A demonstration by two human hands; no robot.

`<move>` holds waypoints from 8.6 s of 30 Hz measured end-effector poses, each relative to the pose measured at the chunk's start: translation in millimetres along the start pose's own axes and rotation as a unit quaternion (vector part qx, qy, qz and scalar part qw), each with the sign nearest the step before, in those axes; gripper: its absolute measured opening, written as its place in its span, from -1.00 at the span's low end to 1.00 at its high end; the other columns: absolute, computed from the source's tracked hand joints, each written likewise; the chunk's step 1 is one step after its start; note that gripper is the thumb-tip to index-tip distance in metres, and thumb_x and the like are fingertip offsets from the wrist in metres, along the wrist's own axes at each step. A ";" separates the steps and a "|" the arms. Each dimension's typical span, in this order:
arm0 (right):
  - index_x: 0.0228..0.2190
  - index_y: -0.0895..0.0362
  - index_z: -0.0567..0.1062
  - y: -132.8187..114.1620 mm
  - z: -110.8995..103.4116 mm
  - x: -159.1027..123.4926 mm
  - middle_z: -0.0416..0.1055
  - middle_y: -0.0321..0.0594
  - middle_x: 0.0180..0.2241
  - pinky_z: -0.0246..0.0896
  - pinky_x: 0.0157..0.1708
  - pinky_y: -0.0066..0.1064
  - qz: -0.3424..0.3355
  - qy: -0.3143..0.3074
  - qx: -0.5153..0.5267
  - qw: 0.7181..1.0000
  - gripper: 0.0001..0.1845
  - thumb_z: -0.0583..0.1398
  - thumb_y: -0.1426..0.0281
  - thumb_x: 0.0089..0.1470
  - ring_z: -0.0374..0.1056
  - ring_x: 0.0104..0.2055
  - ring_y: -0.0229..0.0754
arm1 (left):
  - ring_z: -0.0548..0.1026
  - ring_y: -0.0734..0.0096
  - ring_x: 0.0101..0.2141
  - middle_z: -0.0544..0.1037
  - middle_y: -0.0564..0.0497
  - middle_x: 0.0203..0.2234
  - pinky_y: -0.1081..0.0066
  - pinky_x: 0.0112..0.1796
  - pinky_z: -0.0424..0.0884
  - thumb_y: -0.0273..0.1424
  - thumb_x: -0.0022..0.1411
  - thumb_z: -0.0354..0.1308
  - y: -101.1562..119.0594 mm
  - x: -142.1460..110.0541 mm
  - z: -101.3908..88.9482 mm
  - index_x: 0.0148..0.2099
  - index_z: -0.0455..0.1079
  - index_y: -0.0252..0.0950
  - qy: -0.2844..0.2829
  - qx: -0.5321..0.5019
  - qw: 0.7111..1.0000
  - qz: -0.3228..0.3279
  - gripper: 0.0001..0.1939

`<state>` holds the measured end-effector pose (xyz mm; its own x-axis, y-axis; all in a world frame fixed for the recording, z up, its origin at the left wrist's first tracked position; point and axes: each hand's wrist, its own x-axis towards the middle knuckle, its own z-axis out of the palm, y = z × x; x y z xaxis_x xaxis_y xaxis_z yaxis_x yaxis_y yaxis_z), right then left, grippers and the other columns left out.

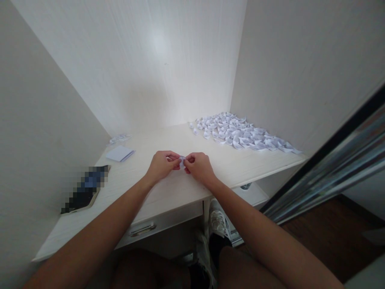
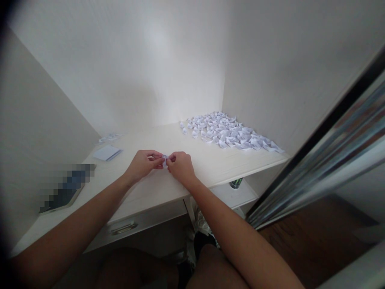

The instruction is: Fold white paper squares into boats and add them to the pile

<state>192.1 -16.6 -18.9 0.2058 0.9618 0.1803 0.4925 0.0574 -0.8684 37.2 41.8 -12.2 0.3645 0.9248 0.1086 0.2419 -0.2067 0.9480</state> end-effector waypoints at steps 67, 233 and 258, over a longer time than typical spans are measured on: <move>-0.19 0.20 0.62 25.2 -33.4 19.6 0.51 0.00 -0.04 0.31 0.04 -0.19 -0.345 -0.144 -0.207 0.904 -0.76 0.13 0.52 0.25 0.41 -0.01 -0.10 | 0.51 0.34 -0.44 0.64 -0.02 -0.44 0.39 -0.38 0.37 -0.16 0.13 0.31 -19.0 12.3 -12.1 -0.22 0.61 -0.27 -0.110 0.175 0.968 0.144 -0.71; -0.17 0.15 0.64 34.4 -41.9 12.5 0.54 -0.09 -0.15 0.26 0.00 -0.27 -0.151 -0.104 -0.149 0.972 -0.75 0.24 0.45 0.10 0.41 -0.08 -0.05 | 0.58 0.12 -0.15 0.66 -0.16 -0.20 0.24 -0.02 0.42 -0.14 0.20 0.26 -55.1 291.8 47.8 -0.04 0.60 -0.32 0.057 0.422 0.872 0.240 -0.59; -0.33 0.21 0.64 34.7 -42.8 30.0 0.61 -0.07 -0.29 0.23 -0.18 -0.42 -0.139 -0.032 -0.164 0.976 -0.81 0.18 0.50 0.14 0.47 -0.25 -0.16 | 0.45 0.10 0.10 0.51 -0.16 0.06 0.12 0.15 0.35 -0.33 0.35 0.19 1.6 54.5 -138.6 0.09 0.47 -0.27 0.081 0.575 0.814 -0.036 -0.71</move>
<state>251.5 2.9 -23.8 -0.0229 0.9363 0.3505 0.7676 0.2411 -0.5938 -67.2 136.1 36.7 0.2106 0.9585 0.1920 0.9725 -0.2254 0.0582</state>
